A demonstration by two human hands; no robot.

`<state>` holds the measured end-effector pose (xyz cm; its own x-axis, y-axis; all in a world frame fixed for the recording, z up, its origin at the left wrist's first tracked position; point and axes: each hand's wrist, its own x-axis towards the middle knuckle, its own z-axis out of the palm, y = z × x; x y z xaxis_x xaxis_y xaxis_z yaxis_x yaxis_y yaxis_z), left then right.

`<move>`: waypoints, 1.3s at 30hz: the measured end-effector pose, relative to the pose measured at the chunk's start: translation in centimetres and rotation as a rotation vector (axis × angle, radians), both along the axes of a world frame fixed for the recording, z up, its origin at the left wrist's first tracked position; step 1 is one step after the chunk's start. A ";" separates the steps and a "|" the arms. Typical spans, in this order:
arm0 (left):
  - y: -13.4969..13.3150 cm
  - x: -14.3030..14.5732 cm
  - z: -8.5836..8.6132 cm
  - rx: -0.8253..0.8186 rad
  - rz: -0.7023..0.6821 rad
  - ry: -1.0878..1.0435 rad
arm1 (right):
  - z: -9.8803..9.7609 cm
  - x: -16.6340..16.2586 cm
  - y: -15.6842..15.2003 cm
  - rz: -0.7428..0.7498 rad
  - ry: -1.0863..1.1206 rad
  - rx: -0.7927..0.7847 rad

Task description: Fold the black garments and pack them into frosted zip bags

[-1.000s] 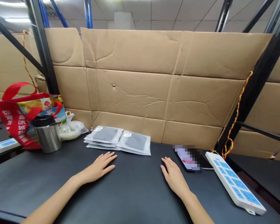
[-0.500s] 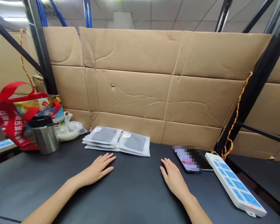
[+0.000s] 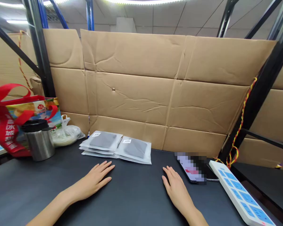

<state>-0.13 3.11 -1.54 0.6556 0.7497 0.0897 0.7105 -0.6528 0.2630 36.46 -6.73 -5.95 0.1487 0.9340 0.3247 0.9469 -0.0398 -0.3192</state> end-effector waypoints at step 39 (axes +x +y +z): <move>2.1 -1.3 -3.8 0.631 -0.135 0.077 | -1.9 1.3 0.7 0.001 -0.077 0.012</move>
<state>-1.43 5.25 -5.38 0.7624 0.4793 0.4349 0.6132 -0.7498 -0.2487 37.72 -5.99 -7.82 0.1221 0.9301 0.3464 0.9685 -0.0354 -0.2463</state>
